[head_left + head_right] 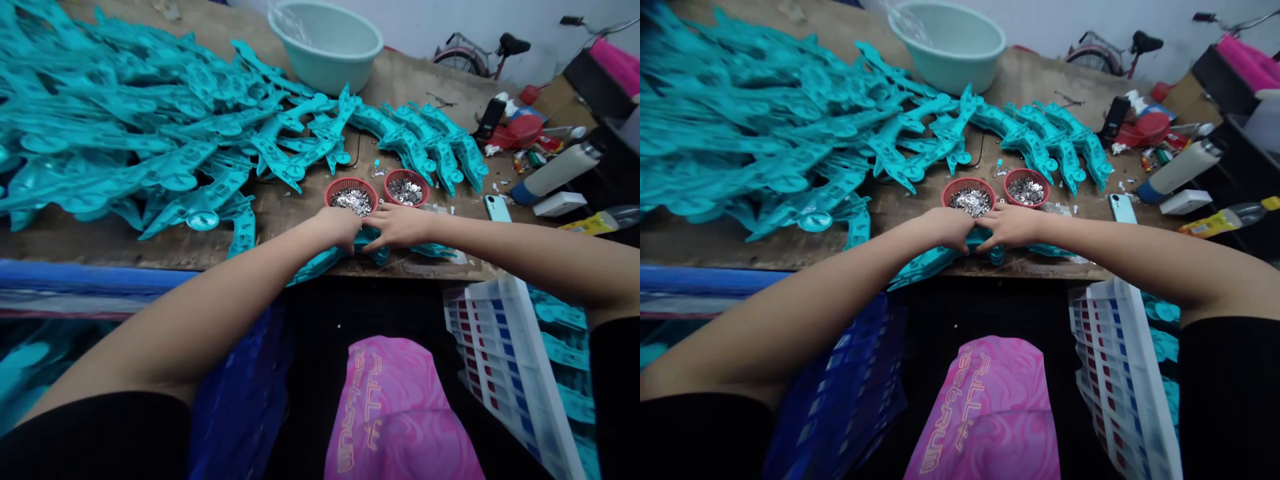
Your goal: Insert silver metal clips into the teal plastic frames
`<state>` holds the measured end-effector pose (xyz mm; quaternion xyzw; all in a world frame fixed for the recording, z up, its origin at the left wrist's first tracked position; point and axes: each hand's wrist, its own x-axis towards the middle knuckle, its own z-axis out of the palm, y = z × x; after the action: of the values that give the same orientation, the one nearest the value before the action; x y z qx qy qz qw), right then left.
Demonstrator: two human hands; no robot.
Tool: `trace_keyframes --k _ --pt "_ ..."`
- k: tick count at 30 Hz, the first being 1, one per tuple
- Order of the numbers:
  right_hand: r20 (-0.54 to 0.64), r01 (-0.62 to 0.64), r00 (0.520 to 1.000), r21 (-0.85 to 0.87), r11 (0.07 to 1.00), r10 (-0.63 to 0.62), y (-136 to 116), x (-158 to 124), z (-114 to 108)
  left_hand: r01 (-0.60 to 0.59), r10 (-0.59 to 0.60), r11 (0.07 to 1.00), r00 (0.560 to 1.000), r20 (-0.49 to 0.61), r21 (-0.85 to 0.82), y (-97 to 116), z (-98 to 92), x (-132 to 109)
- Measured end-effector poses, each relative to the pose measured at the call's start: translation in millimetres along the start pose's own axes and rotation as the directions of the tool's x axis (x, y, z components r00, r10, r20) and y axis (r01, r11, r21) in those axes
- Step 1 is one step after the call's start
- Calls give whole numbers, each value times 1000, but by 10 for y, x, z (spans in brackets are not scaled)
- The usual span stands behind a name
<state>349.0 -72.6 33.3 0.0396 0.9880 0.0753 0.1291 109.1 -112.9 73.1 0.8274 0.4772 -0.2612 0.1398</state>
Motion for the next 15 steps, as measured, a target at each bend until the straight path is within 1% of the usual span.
trace_keyframes --k 3,6,9,11,15 --pt "-16 24 1000 -57 998 -25 -26 46 -42 -6 7 1000 999 36 -24 35 27 2" --pt "44 31 999 -26 999 -30 -18 92 -59 13 -10 997 999 37 -82 51 51 14" --pt "88 42 995 13 999 -43 6 146 -28 18 -13 996 998 53 -91 47 84 54" --pt "103 63 993 28 998 -65 12 171 9 1 4 996 998 58 -92 42 111 86" --pt "123 134 983 45 990 -139 -44 193 56 -75 80 993 995 54 -93 44 150 112"
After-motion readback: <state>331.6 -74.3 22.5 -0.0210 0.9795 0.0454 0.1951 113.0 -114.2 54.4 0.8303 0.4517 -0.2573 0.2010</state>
